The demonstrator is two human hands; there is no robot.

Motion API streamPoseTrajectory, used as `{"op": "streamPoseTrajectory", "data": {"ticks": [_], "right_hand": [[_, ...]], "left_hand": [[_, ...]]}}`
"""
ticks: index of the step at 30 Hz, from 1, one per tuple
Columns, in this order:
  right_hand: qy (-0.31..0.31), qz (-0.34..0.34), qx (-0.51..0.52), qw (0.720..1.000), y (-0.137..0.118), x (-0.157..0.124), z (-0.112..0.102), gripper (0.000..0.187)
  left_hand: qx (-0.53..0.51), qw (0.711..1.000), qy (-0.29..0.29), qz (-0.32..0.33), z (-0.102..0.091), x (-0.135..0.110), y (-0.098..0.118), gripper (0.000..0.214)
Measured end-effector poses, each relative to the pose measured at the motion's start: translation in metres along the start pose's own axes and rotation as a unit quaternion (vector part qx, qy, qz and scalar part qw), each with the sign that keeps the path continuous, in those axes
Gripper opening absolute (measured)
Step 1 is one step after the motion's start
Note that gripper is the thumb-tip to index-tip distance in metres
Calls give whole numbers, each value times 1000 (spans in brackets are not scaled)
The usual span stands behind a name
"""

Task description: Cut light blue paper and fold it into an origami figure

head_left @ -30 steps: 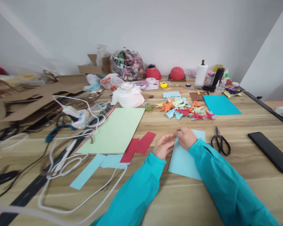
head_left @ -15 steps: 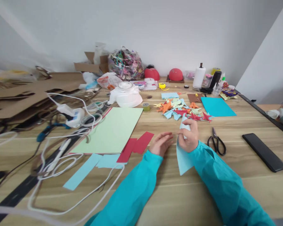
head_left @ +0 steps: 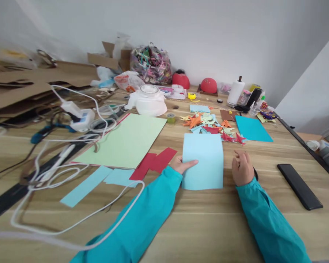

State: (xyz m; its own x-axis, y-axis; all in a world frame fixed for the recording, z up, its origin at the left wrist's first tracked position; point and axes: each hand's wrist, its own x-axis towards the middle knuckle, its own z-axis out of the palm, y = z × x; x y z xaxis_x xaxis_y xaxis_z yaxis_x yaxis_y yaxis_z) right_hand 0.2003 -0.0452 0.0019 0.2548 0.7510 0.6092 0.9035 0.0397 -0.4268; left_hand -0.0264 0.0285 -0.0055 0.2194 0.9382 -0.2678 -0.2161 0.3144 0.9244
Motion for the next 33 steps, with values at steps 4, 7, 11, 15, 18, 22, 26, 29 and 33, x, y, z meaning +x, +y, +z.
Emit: {"op": "streamPoseTrajectory", "data": {"ticks": [4, 7, 11, 15, 18, 22, 26, 29, 33], "right_hand": [[-76, 60, -311, 946, 32, -19, -4, 29], [-58, 80, -391, 915, 33, -27, -7, 27], [-66, 90, -405, 907, 38, -29, -7, 31], [-95, 66, -361, 925, 47, -27, -2, 31], [-108, 63, -289, 949, 46, -24, 0, 34], [-140, 129, -167, 967, 40, -19, -3, 46], [-154, 256, 32, 954, 33, -11, -9, 60], [-148, 325, 314, 880, 23, -5, -14, 61], [-219, 302, 580, 724, 10, -6, -18, 50]], "left_hand": [[39, 992, 101, 60, -8, 11, -6, 48], [27, 993, 104, 58, -13, 18, -13, 51], [-9, 989, 118, 86, -13, 21, -13, 69], [-93, 989, 65, 99, -7, 10, 0, 68], [-132, 990, 14, 56, -2, 3, 5, 66], [-20, 1000, 2, -15, -1, 8, -5, 51], [-44, 999, 23, 2, -4, 13, -7, 49], [-148, 988, 50, 0, -4, 10, 4, 49], [-231, 973, 2, -27, -3, 2, 16, 50]]}}
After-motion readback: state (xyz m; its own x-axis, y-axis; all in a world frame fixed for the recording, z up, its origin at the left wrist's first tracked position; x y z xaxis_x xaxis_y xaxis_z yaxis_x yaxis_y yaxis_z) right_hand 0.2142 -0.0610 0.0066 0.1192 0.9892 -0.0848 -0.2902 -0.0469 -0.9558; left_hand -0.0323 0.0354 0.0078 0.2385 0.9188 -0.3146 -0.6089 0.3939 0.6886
